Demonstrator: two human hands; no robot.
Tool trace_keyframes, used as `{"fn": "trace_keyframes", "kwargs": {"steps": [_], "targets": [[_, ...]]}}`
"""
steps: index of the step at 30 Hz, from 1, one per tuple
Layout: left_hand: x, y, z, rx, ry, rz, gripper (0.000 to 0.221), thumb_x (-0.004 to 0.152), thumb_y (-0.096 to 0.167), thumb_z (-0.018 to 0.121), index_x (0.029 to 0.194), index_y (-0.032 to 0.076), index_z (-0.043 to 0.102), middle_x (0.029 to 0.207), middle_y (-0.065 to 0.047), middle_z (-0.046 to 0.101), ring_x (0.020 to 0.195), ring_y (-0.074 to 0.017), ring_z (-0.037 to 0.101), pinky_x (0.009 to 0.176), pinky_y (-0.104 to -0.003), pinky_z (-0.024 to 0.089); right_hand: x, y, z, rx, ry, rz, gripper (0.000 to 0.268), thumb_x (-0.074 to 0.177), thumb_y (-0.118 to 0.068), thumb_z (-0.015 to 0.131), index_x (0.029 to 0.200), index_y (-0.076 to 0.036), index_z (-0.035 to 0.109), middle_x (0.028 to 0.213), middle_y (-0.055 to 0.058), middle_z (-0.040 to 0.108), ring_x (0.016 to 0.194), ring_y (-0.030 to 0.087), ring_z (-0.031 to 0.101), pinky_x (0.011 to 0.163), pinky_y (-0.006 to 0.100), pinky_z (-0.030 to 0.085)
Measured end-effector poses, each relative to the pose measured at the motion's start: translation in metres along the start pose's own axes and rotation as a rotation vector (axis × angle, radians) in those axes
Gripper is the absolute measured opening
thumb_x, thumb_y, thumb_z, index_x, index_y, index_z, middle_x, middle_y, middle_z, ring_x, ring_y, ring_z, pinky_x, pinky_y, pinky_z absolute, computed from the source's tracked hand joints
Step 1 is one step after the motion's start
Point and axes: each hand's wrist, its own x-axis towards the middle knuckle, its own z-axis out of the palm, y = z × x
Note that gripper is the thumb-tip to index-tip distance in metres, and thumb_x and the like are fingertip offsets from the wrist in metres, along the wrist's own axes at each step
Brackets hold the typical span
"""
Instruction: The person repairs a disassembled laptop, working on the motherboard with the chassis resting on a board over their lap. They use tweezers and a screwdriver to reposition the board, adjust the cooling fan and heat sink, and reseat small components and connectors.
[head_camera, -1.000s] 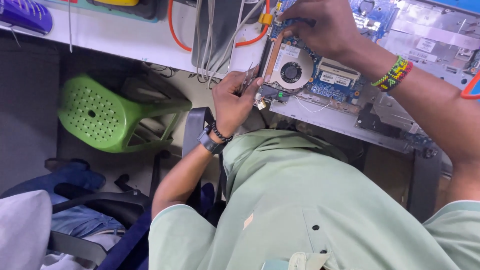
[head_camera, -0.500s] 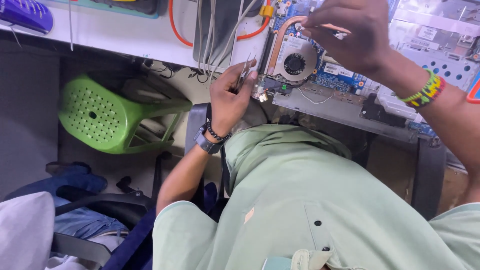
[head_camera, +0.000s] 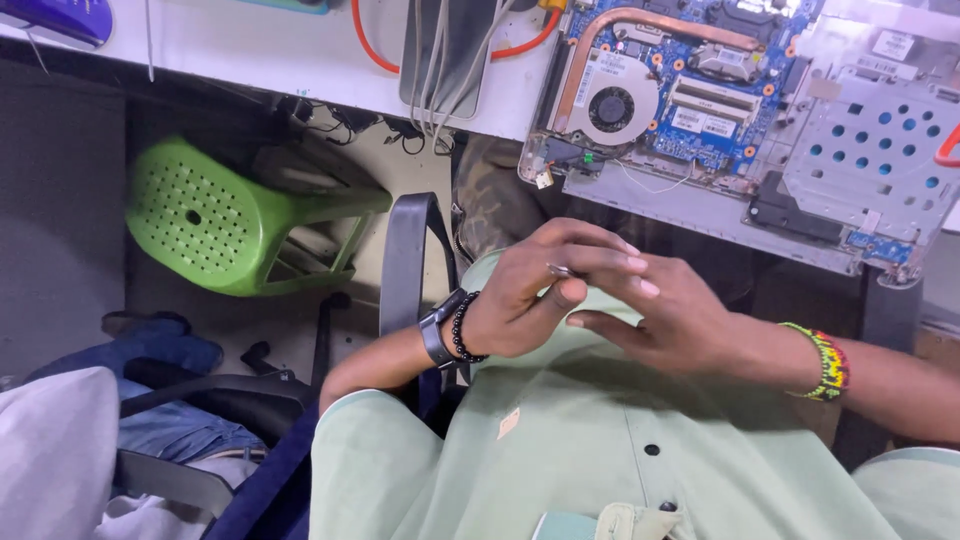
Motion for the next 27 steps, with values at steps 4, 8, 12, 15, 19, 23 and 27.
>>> {"fn": "trace_keyframes", "kwargs": {"steps": [4, 8, 12, 15, 19, 23, 27], "targets": [[-0.007, -0.004, 0.007, -0.059, -0.049, 0.085, 0.042, 0.109, 0.041, 0.047, 0.121, 0.008, 0.070, 0.108, 0.001, 0.076, 0.114, -0.0271, 0.071, 0.110, -0.044, 0.050, -0.023, 0.008, 0.026, 0.139, 0.086, 0.021, 0.026, 0.092, -0.004, 0.068, 0.118, -0.002, 0.066, 0.101, 0.015, 0.074, 0.082, 0.046, 0.070, 0.061, 0.048, 0.058], [-0.004, -0.012, 0.003, 0.146, -0.132, 0.099, 0.034, 0.102, 0.033, 0.064, 0.125, 0.008, 0.071, 0.119, 0.001, 0.075, 0.118, -0.0312, 0.071, 0.108, -0.045, 0.053, -0.046, 0.025, 0.020, 0.242, 0.160, 0.138, 0.027, 0.097, -0.005, 0.059, 0.121, -0.005, 0.071, 0.094, 0.007, 0.076, 0.082, 0.038, 0.075, 0.069, 0.044, 0.060], [0.012, -0.014, -0.007, 0.411, -0.275, 0.080, 0.046, 0.097, 0.028, 0.075, 0.134, 0.004, 0.063, 0.130, -0.011, 0.070, 0.121, -0.0385, 0.068, 0.105, -0.052, 0.053, -0.057, 0.019, -0.006, 0.261, 0.163, 0.261, 0.016, 0.099, -0.009, 0.058, 0.107, -0.002, 0.070, 0.074, 0.002, 0.068, 0.062, 0.030, 0.069, 0.054, 0.038, 0.055], [0.021, -0.026, -0.010, 0.520, -0.339, 0.104, 0.047, 0.092, 0.024, 0.081, 0.131, 0.001, 0.066, 0.120, -0.016, 0.072, 0.114, -0.0392, 0.070, 0.100, -0.051, 0.054, -0.065, 0.020, -0.028, 0.311, 0.176, 0.285, 0.015, 0.100, -0.009, 0.057, 0.102, -0.002, 0.071, 0.070, -0.002, 0.062, 0.059, 0.025, 0.068, 0.054, 0.033, 0.054], [0.037, -0.047, -0.003, 0.781, -0.315, 0.284, 0.035, 0.097, 0.029, 0.078, 0.119, 0.003, 0.071, 0.108, -0.011, 0.073, 0.107, -0.0323, 0.072, 0.099, -0.043, 0.056, -0.074, 0.025, -0.052, 0.271, 0.291, 0.270, 0.021, 0.100, -0.019, 0.059, 0.093, -0.005, 0.073, 0.063, 0.001, 0.056, 0.058, 0.009, 0.060, 0.052, 0.029, 0.047], [0.055, -0.055, 0.010, 1.004, -0.503, 0.329, 0.021, 0.105, 0.011, 0.070, 0.122, 0.000, 0.067, 0.106, -0.012, 0.066, 0.099, -0.0291, 0.063, 0.094, -0.044, 0.055, -0.109, 0.051, -0.080, 0.018, 0.260, 0.254, 0.020, 0.095, -0.022, 0.060, 0.087, -0.006, 0.069, 0.077, 0.004, 0.067, 0.054, 0.015, 0.053, 0.056, 0.029, 0.039], [0.062, -0.072, 0.021, 1.187, -0.539, 0.311, 0.013, 0.103, 0.007, 0.062, 0.114, 0.003, 0.065, 0.116, -0.016, 0.065, 0.108, -0.0329, 0.062, 0.099, -0.046, 0.053, -0.125, 0.060, -0.097, -0.084, 0.506, 0.391, 0.025, 0.106, -0.010, 0.063, 0.085, 0.004, 0.066, 0.081, 0.013, 0.066, 0.067, 0.020, 0.056, 0.069, 0.032, 0.041]]}}
